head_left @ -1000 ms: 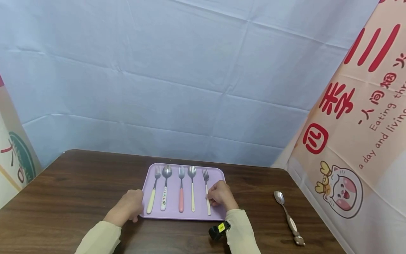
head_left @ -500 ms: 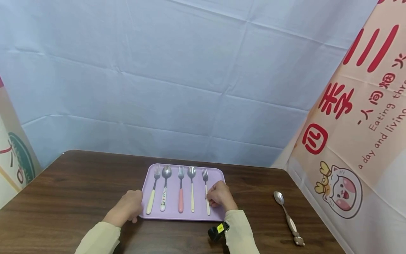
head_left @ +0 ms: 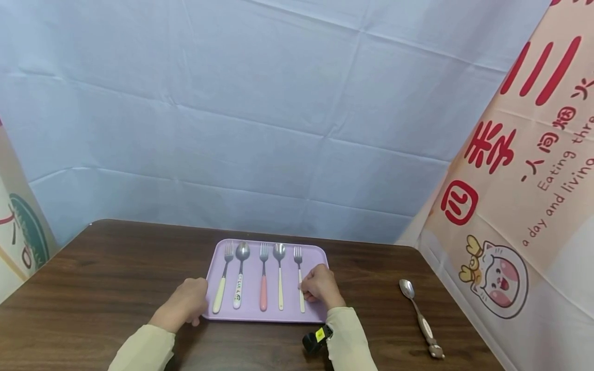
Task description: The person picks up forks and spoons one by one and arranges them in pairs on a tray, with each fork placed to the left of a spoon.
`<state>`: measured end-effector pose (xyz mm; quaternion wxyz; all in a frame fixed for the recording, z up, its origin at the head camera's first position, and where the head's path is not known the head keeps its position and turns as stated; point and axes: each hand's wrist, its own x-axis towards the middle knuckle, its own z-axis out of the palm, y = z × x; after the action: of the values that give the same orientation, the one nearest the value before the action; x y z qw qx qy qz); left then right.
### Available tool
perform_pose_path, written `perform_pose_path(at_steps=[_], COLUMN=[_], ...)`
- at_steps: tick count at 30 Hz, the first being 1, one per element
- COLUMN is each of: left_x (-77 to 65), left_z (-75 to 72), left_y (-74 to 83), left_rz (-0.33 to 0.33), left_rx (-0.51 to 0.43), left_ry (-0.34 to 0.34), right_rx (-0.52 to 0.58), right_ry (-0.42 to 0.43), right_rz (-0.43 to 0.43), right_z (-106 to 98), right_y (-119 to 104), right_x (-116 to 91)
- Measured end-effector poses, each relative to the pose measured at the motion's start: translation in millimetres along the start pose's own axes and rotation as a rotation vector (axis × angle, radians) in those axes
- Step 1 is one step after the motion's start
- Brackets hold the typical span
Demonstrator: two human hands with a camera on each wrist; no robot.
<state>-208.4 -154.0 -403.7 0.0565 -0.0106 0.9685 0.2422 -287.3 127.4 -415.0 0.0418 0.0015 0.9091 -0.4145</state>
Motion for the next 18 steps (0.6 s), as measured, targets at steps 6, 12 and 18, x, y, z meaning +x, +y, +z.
perform_pose_path(at_steps=[6,12,18], left_x=[-1.3,-1.0,-1.0], left_z=[-0.8,-0.8,-1.4], left_y=[0.4,0.3,0.9], left_rz=[0.002,0.016,0.011], left_rx=[0.007,0.002,0.003], left_ry=[-0.001,0.007,0.004], right_rx=[0.0,-0.015,-0.019], right_ry=[0.004,0.009,0.007], right_rz=[0.008,0.016,0.021], right_z=[0.1,-0.1,0.2], right_y=[0.3,-0.1,-0.3], right_x=[0.0,-1.0,-1.1])
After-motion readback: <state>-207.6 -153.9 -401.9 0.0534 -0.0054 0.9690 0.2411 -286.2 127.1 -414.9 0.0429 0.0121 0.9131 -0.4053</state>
